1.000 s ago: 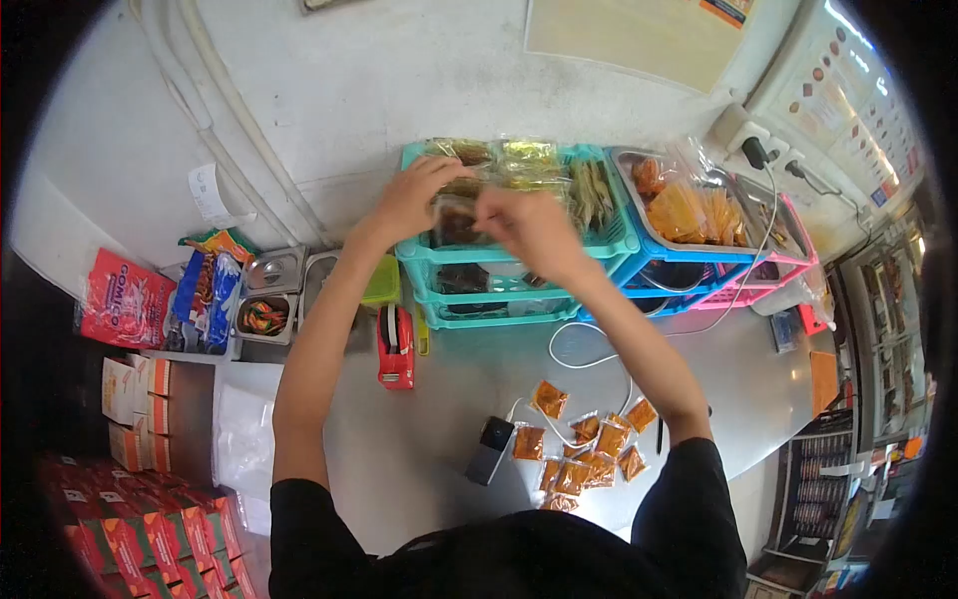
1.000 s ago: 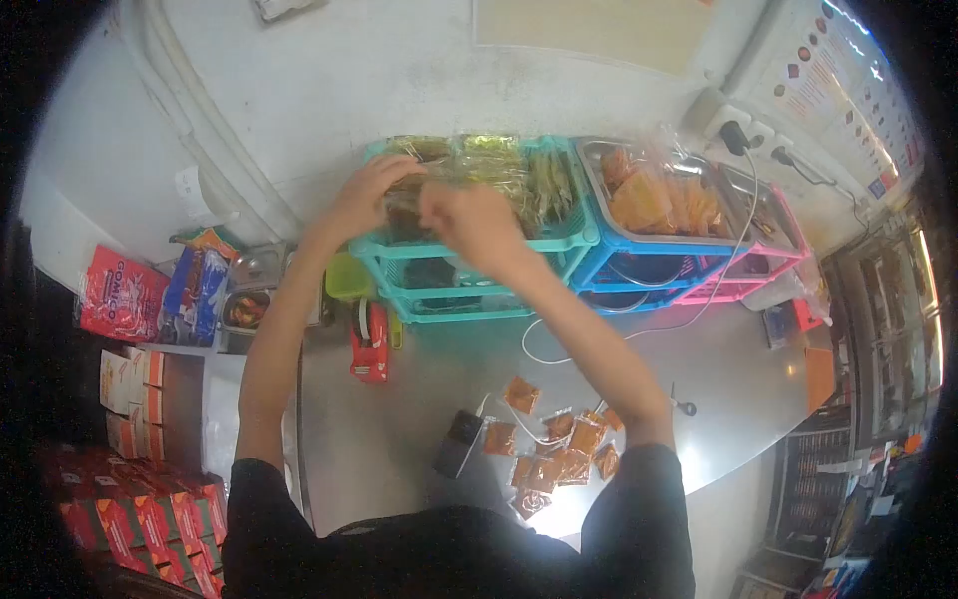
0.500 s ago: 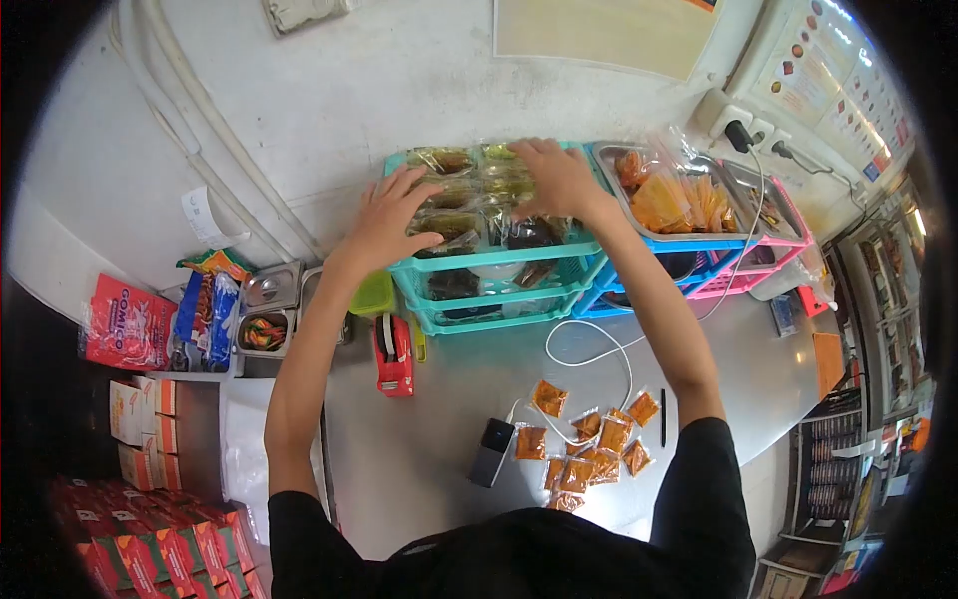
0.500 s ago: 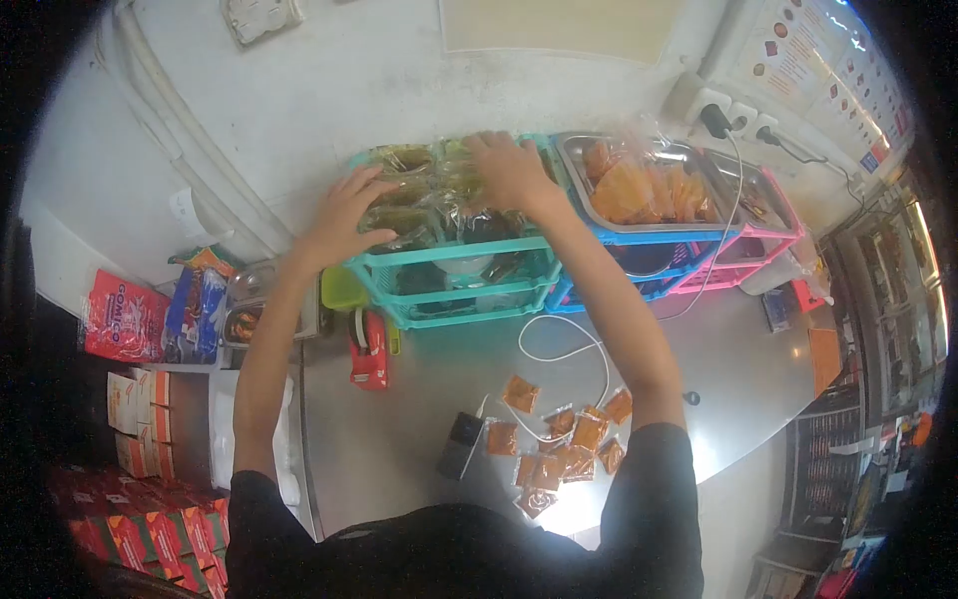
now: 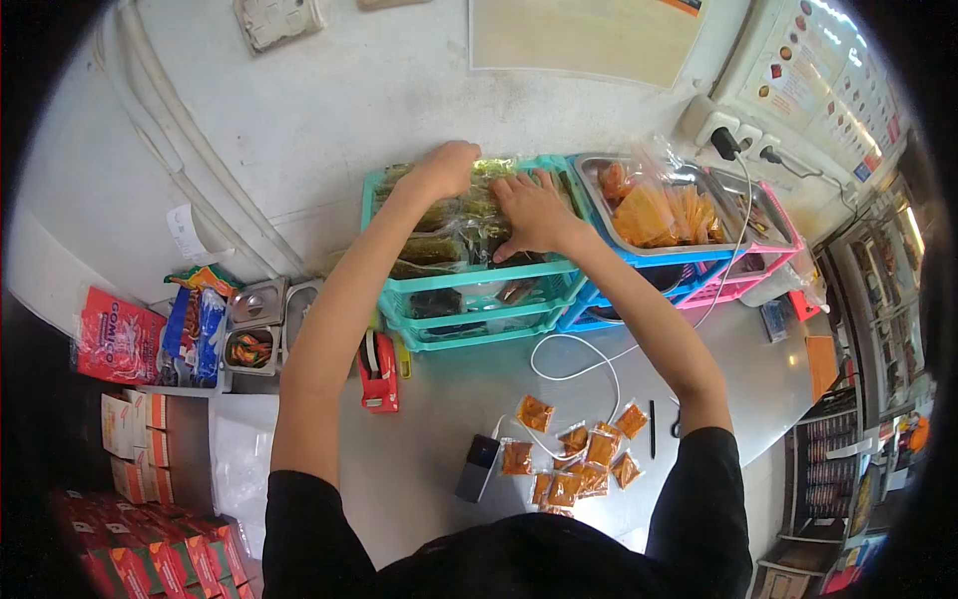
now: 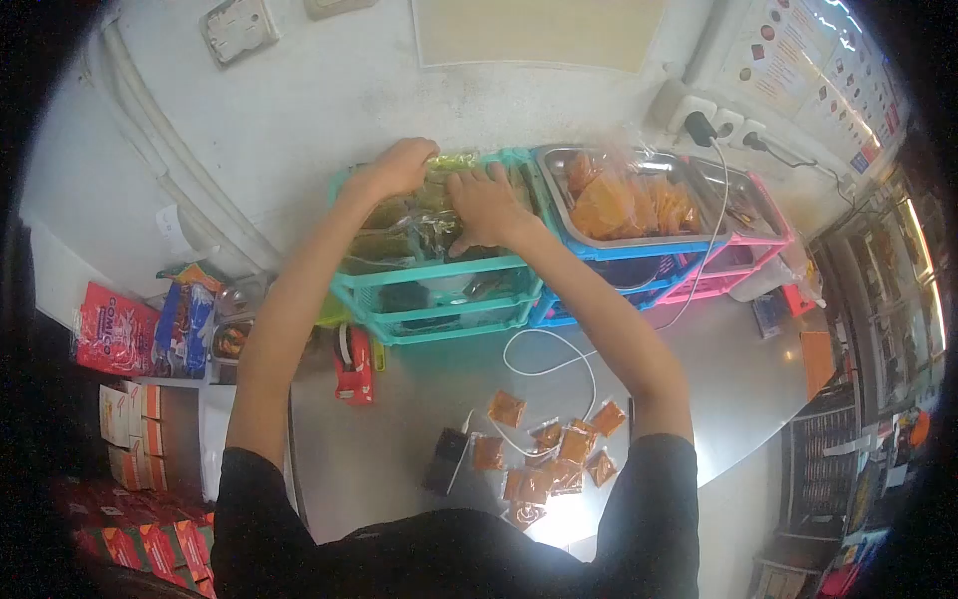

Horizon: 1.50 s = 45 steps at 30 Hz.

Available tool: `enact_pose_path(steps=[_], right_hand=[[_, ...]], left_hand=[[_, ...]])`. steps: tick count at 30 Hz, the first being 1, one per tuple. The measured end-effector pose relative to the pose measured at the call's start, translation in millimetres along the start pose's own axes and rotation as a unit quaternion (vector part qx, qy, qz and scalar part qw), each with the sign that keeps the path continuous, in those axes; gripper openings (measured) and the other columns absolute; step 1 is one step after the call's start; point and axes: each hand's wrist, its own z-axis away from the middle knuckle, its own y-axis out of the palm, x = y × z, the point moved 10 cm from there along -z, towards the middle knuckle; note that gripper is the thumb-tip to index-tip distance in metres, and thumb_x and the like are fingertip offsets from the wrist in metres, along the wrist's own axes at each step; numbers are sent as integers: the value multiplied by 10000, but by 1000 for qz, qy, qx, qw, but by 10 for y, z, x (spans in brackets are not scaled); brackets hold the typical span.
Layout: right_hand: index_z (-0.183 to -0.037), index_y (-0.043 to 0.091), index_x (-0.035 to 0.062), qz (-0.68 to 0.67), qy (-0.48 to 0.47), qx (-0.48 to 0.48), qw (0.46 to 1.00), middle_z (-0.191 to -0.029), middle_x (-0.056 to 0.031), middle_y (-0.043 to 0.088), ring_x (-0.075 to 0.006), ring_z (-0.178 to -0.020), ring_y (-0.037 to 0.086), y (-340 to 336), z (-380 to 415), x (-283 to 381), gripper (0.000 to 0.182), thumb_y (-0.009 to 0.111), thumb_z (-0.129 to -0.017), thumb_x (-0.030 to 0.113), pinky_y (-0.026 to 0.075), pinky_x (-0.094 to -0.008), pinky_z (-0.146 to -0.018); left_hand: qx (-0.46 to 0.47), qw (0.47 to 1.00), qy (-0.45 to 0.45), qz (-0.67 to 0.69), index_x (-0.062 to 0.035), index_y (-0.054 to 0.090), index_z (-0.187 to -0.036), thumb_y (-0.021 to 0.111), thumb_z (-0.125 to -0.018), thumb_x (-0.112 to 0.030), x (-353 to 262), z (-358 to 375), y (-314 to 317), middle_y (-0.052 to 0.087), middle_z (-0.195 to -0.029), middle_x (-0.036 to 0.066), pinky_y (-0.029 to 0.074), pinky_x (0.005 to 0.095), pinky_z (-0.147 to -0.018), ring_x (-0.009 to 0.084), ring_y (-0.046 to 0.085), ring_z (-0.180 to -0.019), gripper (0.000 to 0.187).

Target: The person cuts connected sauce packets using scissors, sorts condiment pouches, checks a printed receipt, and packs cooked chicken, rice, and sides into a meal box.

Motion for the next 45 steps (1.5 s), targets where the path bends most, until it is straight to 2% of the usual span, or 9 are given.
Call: enact_pose_path(steps=[6,12,15,21,27,34,37,39,45], right_hand=[[-1076,477,10,6,-9,4,1000,-1061,-138,553,-291,-1088,471,-44,6,99,761,823,-487,345,314,-442,-914],[-1035,494,21,-12,35,63,997,-807,-129,624,-307,-821,599,109,-58,35,691,813,-487,294,356,-405,-872],[-979,514,29,-1,15,-20,1000,-719,-134,626,-316,-732,613,40,-35,51,618,797,-501,299,367,-416,-851],[-919,534,26,-60,87,-102,989,-729,-186,618,-348,-717,602,-604,97,-164,583,799,-501,332,428,-401,-730],[-984,550,-6,-204,112,-163,959,-841,-194,620,-328,-792,603,-1071,-236,-603,526,773,-557,205,460,-368,-723],[-1027,551,6,-246,-43,-59,967,-881,-175,621,-305,-820,594,-805,-457,-260,544,759,-559,188,459,-347,-744],[-1118,522,87,-97,8,97,991,-956,-145,623,-343,-940,571,-253,-396,-153,652,761,-545,286,423,-450,-827],[-1125,518,84,-94,10,75,993,-964,-146,621,-335,-964,566,-109,-359,-178,659,764,-546,279,388,-486,-853],[-1164,479,70,-4,13,150,989,-1020,-144,607,-310,-1020,546,-14,-317,-184,715,773,-546,277,330,-522,-889]], left_hand=[[6,995,55,-89,37,588,-921,575,-699,-6,-282,-8,-32,593,-953,208,456,394,-842,353,541,-975,227],[-101,994,-1,-29,1,608,-857,598,-720,-42,-370,20,-69,564,-1016,230,454,413,-854,372,543,-958,144],[-12,999,-17,-26,33,494,-1003,483,-822,-92,-223,-78,105,520,-1049,237,435,417,-824,391,491,-1014,221],[-118,952,-44,280,-8,513,-1064,452,-885,-304,411,-30,-571,581,-1066,162,448,368,-803,312,564,-957,351],[-153,864,-77,474,-42,453,-1214,371,-934,-431,128,892,-1088,491,-1216,97,403,361,-899,211,488,-1085,486],[-193,894,-42,403,-39,443,-1202,466,-907,-356,108,1083,-1156,466,-1245,132,378,341,-936,229,463,-1141,434],[-171,934,17,313,-24,443,-1192,563,-848,-337,-174,1016,-1087,449,-1249,149,369,355,-940,241,441,-1159,480],[-167,960,101,201,-11,452,-1178,624,-797,-341,-415,949,-932,450,-1235,164,366,364,-943,253,426,-1172,533],[-83,992,89,20,-6,359,-1251,744,-604,-453,-613,670,-313,433,-1240,213,339,435,-967,358,415,-1153,876]])
